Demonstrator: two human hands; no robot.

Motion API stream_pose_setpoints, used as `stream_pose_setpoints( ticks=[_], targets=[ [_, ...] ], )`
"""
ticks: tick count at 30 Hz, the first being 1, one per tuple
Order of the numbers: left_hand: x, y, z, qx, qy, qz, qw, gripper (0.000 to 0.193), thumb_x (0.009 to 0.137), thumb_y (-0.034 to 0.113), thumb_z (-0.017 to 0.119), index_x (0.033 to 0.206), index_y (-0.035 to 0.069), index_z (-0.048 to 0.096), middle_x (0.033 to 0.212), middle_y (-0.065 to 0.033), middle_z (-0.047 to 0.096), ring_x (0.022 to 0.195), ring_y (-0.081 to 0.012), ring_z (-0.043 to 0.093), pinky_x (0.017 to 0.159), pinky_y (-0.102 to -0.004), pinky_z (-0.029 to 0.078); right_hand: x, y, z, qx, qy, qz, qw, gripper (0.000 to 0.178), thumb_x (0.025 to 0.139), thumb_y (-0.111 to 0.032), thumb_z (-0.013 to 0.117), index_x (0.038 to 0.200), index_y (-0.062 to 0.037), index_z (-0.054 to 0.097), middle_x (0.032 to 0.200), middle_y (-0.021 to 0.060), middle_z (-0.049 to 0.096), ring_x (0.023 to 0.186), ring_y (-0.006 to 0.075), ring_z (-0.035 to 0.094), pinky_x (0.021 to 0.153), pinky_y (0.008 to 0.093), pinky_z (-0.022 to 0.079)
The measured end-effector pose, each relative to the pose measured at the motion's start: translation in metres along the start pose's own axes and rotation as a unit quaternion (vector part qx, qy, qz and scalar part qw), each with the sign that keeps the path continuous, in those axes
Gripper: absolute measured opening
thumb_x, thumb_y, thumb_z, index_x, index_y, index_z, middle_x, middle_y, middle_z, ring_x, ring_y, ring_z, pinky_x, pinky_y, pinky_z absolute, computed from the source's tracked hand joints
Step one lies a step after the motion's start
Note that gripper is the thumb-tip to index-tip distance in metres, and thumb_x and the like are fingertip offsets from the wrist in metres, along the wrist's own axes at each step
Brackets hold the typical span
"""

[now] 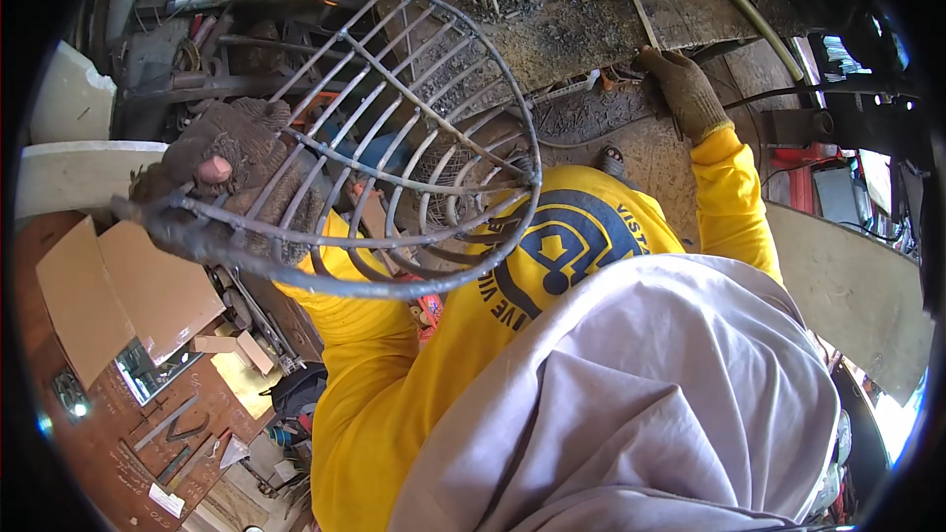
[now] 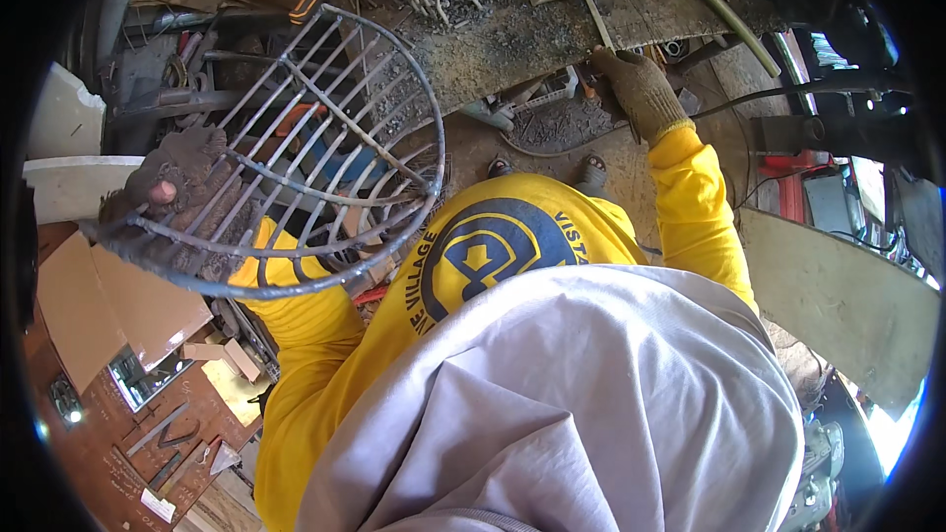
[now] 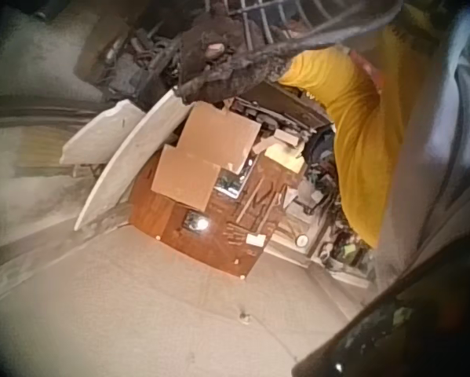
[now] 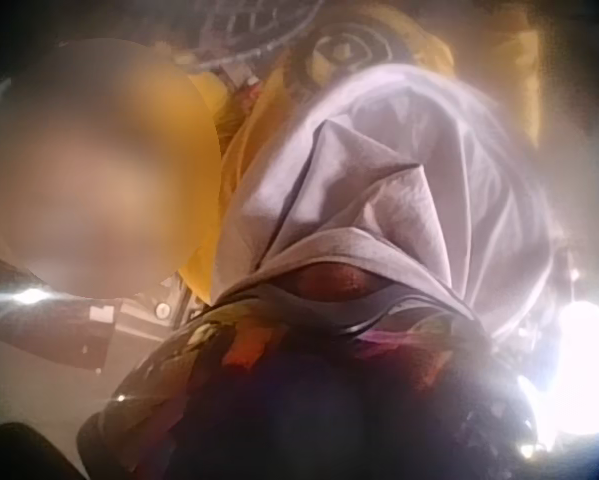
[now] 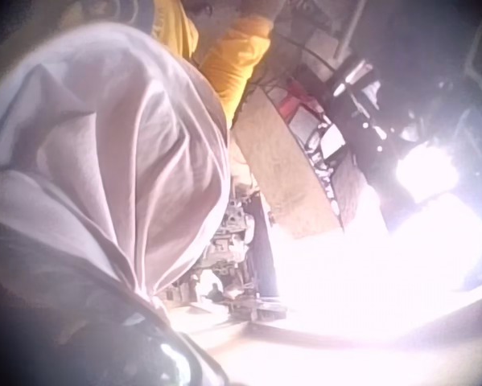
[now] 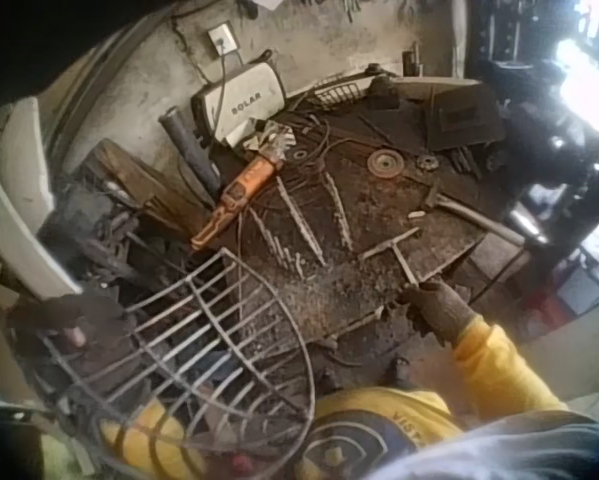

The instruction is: The person welds metal rods together to form a basket-like frame using a welding electrode and then taps the joints with a hammer.

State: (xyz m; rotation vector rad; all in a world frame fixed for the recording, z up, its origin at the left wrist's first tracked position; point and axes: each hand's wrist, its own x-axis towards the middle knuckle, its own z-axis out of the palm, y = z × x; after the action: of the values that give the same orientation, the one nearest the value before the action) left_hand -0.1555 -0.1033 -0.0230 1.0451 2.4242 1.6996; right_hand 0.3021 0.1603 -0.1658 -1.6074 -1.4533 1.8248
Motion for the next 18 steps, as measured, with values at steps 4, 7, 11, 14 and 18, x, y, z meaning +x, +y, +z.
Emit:
stream_pose_setpoints(
  ticks=[4, 7, 11, 14, 18],
  targets=[
    [-0.009, -0.008, 0.003, -0.018, -0.011, -0.021, 1.0, 0.057, 0.09, 0.052, 0.046, 0.125, 0.01, 0.061, 0.124, -0.0171, 0.062, 0.108, -0.0392, 0.06, 0.091, -0.0613, 0.044, 0.003, -0.001, 0.003, -0.005, -0.001, -0.002, 1.0, 0.037, 0.099, -0.037, 0.056, 0.102, -0.0024, 0.067, 0.067, -0.0005, 0.056, 0.052, 0.0076, 0.048, 0.047, 0.0238, 0.034],
    [-0.008, -0.018, 0.018, -0.045, -0.032, -0.027, 0.998, 0.058, 0.09, 0.053, 0.046, 0.126, 0.01, 0.061, 0.125, -0.0173, 0.061, 0.109, -0.0398, 0.06, 0.092, -0.0623, 0.044, 0.005, 0.007, -0.003, -0.018, 0.015, -0.011, 1.0, 0.039, 0.098, -0.039, 0.055, 0.102, -0.0024, 0.068, 0.068, 0.0, 0.057, 0.053, 0.008, 0.049, 0.048, 0.0242, 0.036],
    [-0.01, -0.01, 0.019, -0.063, -0.044, -0.034, 0.996, 0.059, 0.091, 0.055, 0.045, 0.126, 0.01, 0.061, 0.126, -0.0175, 0.061, 0.11, -0.0405, 0.059, 0.093, -0.0636, 0.043, 0.004, 0.003, -0.002, -0.019, -0.001, 0.005, 1.0, 0.042, 0.097, -0.042, 0.055, 0.099, -0.003, 0.07, 0.068, 0.0008, 0.058, 0.054, 0.0092, 0.051, 0.05, 0.0251, 0.04],
    [-0.012, -0.01, 0.025, -0.088, -0.058, -0.044, 0.993, 0.061, 0.091, 0.057, 0.044, 0.126, 0.01, 0.061, 0.127, -0.0177, 0.06, 0.111, -0.0411, 0.059, 0.093, -0.0646, 0.043, 0.004, 0.002, -0.001, -0.022, 0.005, 0.005, 1.0, 0.042, 0.097, -0.042, 0.055, 0.099, -0.0029, 0.071, 0.068, 0.001, 0.058, 0.054, 0.009, 0.051, 0.051, 0.0249, 0.039],
    [-0.019, -0.009, 0.038, -0.134, -0.083, -0.065, 0.985, 0.062, 0.091, 0.058, 0.043, 0.127, 0.011, 0.06, 0.128, -0.0179, 0.06, 0.113, -0.0419, 0.059, 0.094, -0.0659, 0.042, 0.006, 0.005, -0.002, -0.027, 0.008, 0.014, 1.0, 0.045, 0.098, -0.043, 0.054, 0.1, -0.002, 0.071, 0.069, 0.0023, 0.059, 0.057, 0.0091, 0.052, 0.053, 0.0246, 0.039]
  ],
)
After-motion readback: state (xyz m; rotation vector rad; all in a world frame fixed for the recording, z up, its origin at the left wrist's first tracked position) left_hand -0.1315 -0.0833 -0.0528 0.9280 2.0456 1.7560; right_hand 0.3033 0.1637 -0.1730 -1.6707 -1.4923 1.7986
